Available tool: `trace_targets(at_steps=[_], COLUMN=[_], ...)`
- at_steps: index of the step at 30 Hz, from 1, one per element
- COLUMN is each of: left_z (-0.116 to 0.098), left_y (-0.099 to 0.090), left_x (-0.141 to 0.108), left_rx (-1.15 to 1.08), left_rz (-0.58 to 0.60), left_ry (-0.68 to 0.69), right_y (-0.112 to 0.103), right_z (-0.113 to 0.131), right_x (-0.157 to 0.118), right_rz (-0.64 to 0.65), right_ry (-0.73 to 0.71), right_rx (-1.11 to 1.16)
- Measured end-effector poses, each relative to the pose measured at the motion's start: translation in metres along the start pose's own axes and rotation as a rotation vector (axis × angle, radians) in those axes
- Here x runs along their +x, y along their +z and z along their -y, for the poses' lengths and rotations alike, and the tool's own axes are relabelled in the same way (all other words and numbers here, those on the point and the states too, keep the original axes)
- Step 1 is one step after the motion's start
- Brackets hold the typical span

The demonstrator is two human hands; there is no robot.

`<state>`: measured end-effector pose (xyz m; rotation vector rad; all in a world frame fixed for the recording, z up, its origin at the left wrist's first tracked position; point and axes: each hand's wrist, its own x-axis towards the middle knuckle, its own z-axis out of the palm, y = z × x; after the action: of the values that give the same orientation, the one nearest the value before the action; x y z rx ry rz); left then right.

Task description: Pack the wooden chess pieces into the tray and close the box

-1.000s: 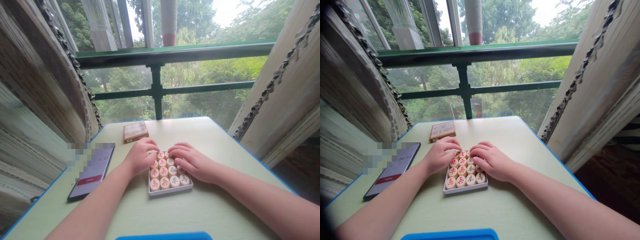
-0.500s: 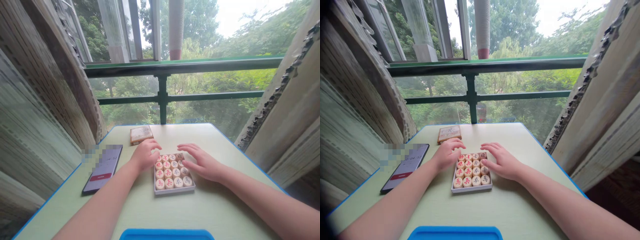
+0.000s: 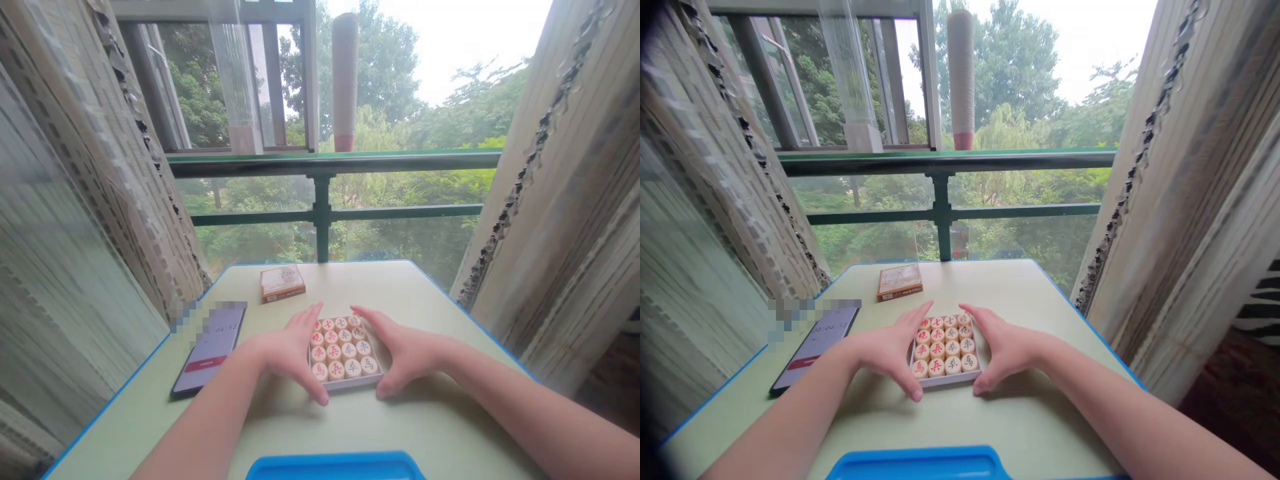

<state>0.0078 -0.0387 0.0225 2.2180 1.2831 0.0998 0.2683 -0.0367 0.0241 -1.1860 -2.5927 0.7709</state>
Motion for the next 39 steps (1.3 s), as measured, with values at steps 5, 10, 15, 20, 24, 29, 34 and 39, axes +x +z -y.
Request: trace_targets(at_steps=[5, 10, 15, 20, 24, 29, 34, 39], left_z=[0.006, 0.009, 0.004, 0.002, 0.003, 0.007, 0.014, 0.022], left_y=[-0.005, -0.009, -0.008, -0.005, -0.007, -0.010, -0.008, -0.006], left_x=[-0.005, -0.011, -0.012, -0.011, -0.009, -0.006, 0.000, 0.008], left_rx=[-0.082, -0.048, -0.015, -0.038, -0.094, -0.141, -0.226, -0.274], left_rz=[-0.074, -0.045, 0.000, -0.023, -0.044, -0.059, -0.107, -0.137], left_ry=[-0.030, -0.035, -0.057, -0.015, -0.003, -0.002, -0.008, -0.002], right_y=[-0.002, -0.002, -0.001, 0.000, 0.001, 0.001, 0.001, 0.004], right_z=[-0.005, -0.008, -0.006, -0.006, -0.008, -0.010, -0.012, -0.017], right_x=[0.001, 0.001, 0.000, 0.000, 0.002, 0.005, 0.008, 0.012], right_rz=[0.002, 0.008, 0.018, 0.014, 0.000, -0.012, -0.068, -0.161], right_ry=[0.018, -0.047, 0.005, 0.008, 0.014, 0.011, -0.008, -0.019], right_rx=[-0.002, -0.043, -0.038, -0.027, -0.018, -0.004, -0.003, -0.042])
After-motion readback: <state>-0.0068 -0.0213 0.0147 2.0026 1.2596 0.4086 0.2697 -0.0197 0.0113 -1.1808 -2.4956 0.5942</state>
